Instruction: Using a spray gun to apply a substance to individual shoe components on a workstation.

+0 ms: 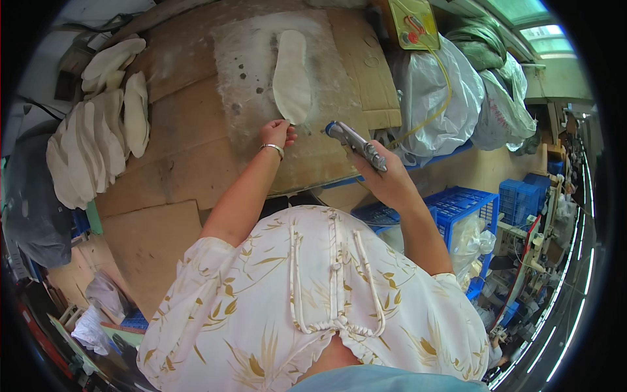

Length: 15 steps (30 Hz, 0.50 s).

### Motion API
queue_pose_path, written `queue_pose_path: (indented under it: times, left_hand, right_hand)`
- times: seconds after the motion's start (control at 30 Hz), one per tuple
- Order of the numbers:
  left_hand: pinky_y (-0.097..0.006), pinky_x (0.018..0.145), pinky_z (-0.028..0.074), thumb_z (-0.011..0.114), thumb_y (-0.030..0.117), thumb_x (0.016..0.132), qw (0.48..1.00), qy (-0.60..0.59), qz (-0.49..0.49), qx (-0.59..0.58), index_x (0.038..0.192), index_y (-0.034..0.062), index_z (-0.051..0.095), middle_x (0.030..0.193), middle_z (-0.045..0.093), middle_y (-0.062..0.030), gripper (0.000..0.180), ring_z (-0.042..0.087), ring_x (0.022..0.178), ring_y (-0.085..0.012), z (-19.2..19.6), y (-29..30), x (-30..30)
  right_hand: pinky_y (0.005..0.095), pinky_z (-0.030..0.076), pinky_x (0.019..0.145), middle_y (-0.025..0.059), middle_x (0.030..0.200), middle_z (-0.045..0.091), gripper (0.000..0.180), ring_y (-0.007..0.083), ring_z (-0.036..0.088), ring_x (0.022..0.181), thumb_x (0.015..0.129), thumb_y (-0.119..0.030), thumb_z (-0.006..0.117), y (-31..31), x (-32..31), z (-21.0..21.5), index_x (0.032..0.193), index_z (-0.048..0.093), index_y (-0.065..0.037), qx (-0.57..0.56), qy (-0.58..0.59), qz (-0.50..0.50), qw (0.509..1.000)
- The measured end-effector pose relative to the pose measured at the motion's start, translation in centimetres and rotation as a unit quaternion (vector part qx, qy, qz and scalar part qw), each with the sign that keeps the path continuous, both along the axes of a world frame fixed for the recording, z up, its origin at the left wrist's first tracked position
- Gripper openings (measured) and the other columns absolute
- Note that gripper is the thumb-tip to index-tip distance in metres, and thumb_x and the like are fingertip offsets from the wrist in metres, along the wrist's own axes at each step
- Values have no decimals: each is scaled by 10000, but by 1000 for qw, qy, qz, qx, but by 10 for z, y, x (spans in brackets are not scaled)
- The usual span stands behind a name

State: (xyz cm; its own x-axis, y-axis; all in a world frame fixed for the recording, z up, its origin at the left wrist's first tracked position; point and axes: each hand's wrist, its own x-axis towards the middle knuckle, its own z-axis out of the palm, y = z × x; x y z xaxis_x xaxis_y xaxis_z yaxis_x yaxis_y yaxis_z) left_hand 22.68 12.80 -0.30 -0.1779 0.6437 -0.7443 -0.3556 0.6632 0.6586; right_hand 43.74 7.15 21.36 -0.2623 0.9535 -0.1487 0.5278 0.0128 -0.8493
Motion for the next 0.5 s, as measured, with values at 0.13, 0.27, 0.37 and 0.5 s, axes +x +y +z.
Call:
queue_pose_path:
  times: [0.13, 0.27, 0.37, 0.5]
  left_hand:
    - [-238, 443, 499, 565, 150, 845, 1000, -8, 8, 4, 946, 51, 564, 767, 626, -59, 141, 624, 582, -152, -1, -1, -2]
    - [-237, 434, 495, 574, 159, 845, 1000, 2, 0, -3, 940, 51, 566, 763, 624, -56, 144, 621, 569, -151, -1, 0, 2]
    - [-237, 427, 492, 576, 160, 845, 1000, 4, 6, -3, 938, 47, 566, 761, 624, -56, 146, 620, 560, -151, -2, 0, 4]
    - [-234, 424, 490, 582, 161, 843, 1000, 2, 19, 1, 918, 44, 570, 766, 622, -52, 139, 619, 562, -149, 1, 2, 8]
  right_hand:
    - [326, 401, 558, 130, 631, 494, 215, 235, 426, 562, 853, -222, 600, 16, -9, 2, 849, 531, -18, -13, -32, 3, 999]
    - [308, 395, 549, 93, 610, 493, 231, 184, 431, 559, 861, -236, 594, 52, -17, -6, 835, 536, -14, 31, 33, -59, 997]
    - [294, 388, 545, 63, 610, 471, 241, 143, 427, 566, 872, -242, 580, 70, -18, -6, 836, 538, -8, 90, 34, -72, 993]
    - [278, 388, 553, 40, 634, 471, 233, 114, 432, 592, 878, -229, 565, 65, -11, 7, 836, 536, -2, 70, 41, -79, 994]
